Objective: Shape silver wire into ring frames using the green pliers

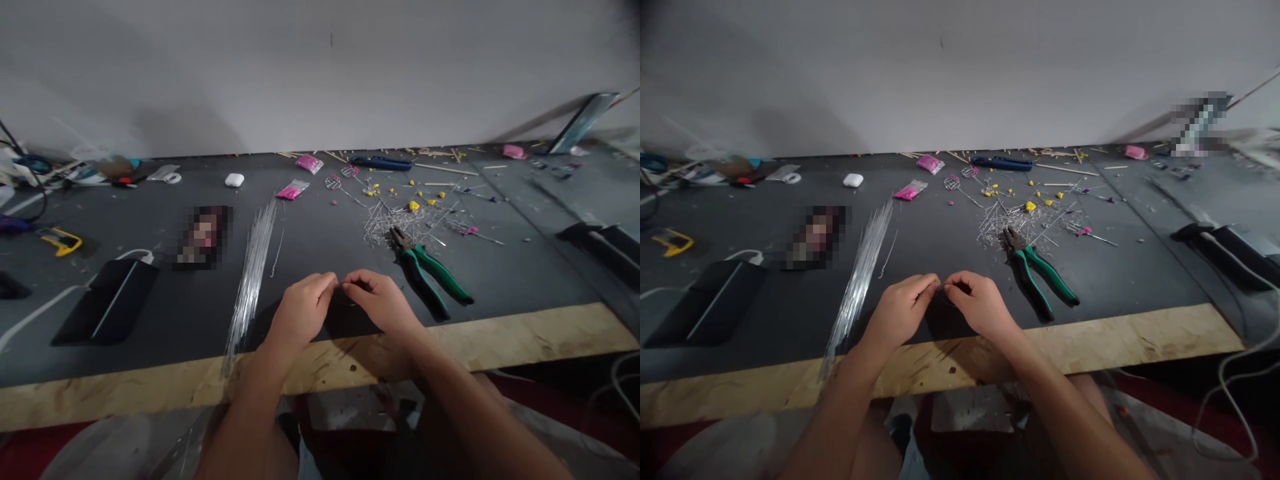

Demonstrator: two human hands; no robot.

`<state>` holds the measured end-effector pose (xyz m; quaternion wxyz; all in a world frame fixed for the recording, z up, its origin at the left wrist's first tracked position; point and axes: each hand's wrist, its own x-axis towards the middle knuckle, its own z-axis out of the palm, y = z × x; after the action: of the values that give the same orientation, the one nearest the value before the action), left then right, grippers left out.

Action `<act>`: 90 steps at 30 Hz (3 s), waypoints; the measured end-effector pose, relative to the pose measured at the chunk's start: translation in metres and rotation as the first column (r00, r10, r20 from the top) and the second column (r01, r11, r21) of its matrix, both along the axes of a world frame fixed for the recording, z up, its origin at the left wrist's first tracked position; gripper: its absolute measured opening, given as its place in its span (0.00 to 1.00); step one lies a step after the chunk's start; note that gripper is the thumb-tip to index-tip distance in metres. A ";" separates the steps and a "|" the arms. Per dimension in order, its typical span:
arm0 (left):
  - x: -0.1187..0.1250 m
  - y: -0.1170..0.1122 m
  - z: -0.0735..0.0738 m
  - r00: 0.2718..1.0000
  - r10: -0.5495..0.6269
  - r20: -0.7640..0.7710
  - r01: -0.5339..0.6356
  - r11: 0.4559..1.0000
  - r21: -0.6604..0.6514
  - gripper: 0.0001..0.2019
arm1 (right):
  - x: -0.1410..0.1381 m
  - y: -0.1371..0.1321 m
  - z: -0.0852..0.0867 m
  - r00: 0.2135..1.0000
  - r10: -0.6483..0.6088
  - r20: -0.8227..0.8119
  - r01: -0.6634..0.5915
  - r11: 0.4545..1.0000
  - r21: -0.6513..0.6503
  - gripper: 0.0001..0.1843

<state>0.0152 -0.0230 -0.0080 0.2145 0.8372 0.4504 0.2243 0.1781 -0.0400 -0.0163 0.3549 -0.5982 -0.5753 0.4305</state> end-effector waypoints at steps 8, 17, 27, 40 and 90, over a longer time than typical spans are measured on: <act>0.003 -0.004 -0.001 0.995 0.057 0.076 -0.057 0.998 -0.005 0.11 | 0.001 0.002 -0.001 0.999 0.007 -0.043 -0.008 1.000 -0.018 0.08; -0.005 0.002 -0.004 0.893 0.307 0.328 -0.252 0.947 -0.199 0.11 | 0.007 0.001 -0.001 0.959 0.020 -0.284 -0.064 0.987 -0.146 0.09; -0.003 0.005 0.000 0.937 0.237 0.257 -0.173 0.953 -0.249 0.12 | 0.014 -0.004 -0.002 0.828 -0.024 -0.560 -0.067 0.988 -0.142 0.09; 0.003 0.002 0.001 0.982 0.111 0.151 -0.103 0.993 -0.063 0.10 | 0.017 -0.003 0.002 0.739 -0.025 -0.673 -0.076 0.990 -0.121 0.07; 0.011 -0.015 0.012 0.962 -0.004 0.272 0.085 0.955 -0.285 0.15 | 0.012 -0.002 0.003 0.942 0.060 -0.330 -0.013 0.990 0.142 0.08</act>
<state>0.0265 -0.0383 0.0038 0.4006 0.7679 0.4262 0.2613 0.1901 -0.0422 -0.0128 0.4794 -0.4800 -0.5463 0.4913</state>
